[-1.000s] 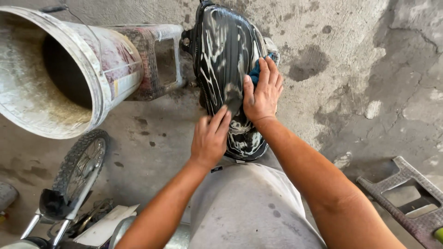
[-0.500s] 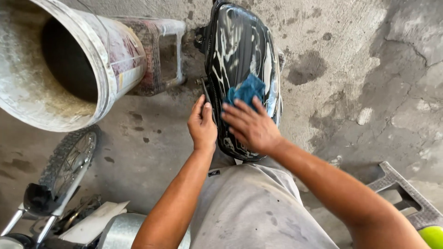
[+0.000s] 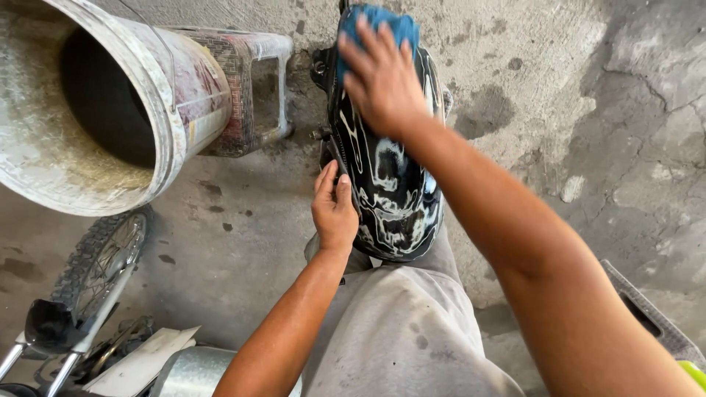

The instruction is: Sanding and polishing a motorcycle fuel tank using sandpaper and water/polish.

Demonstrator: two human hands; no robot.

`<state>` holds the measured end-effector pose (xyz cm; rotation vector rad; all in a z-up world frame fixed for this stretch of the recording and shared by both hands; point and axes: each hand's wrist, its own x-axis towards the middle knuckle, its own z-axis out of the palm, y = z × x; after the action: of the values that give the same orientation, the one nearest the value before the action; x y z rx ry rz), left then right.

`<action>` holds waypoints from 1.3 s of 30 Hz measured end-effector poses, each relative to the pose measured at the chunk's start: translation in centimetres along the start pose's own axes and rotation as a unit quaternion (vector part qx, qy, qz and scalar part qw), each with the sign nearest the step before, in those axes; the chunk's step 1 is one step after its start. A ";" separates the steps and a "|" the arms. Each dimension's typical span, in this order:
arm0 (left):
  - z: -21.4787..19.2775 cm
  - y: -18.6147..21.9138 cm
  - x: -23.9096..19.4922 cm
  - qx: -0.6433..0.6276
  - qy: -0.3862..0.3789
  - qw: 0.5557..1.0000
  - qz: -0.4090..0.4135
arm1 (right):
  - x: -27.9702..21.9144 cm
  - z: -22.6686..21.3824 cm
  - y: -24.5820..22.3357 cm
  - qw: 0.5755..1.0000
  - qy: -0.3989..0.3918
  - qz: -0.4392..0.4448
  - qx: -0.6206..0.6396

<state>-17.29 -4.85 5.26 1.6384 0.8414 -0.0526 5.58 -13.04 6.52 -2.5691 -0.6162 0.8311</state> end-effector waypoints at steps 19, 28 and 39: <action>-0.2 0.2 -0.7 0.039 -0.011 0.999 0.031 | 3.3 -2.1 5.0 0.993 -0.013 0.085 0.081; -0.2 -1.0 0.0 0.068 -0.009 0.997 0.040 | -4.2 2.2 9.6 0.883 0.080 0.319 0.335; -4.0 -1.4 1.7 -0.046 -0.042 0.998 -0.030 | -20.6 9.5 -4.1 0.979 0.182 -0.029 0.087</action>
<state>-18.46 -0.50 4.41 1.5139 0.8166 -0.1213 -16.58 -18.13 10.62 -2.4416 -0.4777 0.3610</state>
